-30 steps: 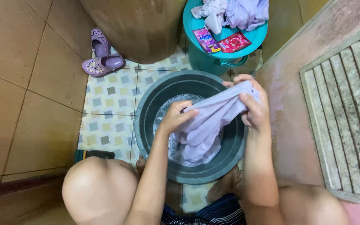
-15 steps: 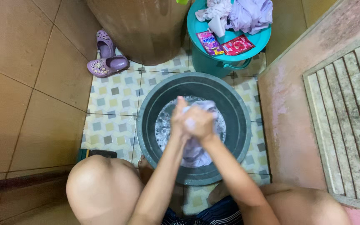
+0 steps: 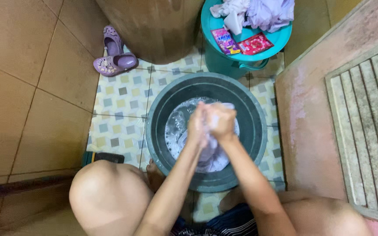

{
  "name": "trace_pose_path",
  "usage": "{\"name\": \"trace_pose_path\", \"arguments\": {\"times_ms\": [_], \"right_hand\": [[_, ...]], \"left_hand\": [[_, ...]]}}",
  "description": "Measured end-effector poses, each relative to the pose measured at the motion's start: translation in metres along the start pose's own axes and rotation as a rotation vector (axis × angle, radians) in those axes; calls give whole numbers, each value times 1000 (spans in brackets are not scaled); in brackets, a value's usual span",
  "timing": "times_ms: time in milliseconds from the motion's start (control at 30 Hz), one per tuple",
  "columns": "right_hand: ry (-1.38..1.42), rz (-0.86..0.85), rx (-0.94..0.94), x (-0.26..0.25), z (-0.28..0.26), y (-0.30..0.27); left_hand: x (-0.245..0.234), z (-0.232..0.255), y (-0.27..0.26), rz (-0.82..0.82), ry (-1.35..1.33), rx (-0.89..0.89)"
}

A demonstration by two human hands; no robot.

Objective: The person hand washes a light purple garment in a grey basin filled with soapy water. They repeatedly scrub, wring, and submerge the cloth, then lift it to squeeze out water before returning it to the basin.

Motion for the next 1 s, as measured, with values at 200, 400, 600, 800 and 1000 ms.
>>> {"name": "trace_pose_path", "arguments": {"times_ms": [200,400,600,800,1000], "right_hand": [[154,6,-228,10,-39,-27],[78,30,-61,10,-4,-6],[29,114,-178,6,-31,-15],[102,40,-128,17,-30,-3],[286,-21,440,-40,14,33]], "left_hand": [[-14,7,7,-57,-60,86],[-6,9,2,-9,-83,-55],[-31,-21,32,-241,-233,15],[-27,13,14,122,-133,-162],[38,35,-19,-110,86,-243]]}}
Point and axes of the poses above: each hand's wrist, its own y-axis towards the middle knuckle, its own x-axis out of the palm, z = x × y, the point moved 3 cm from there along y, towards the middle knuckle
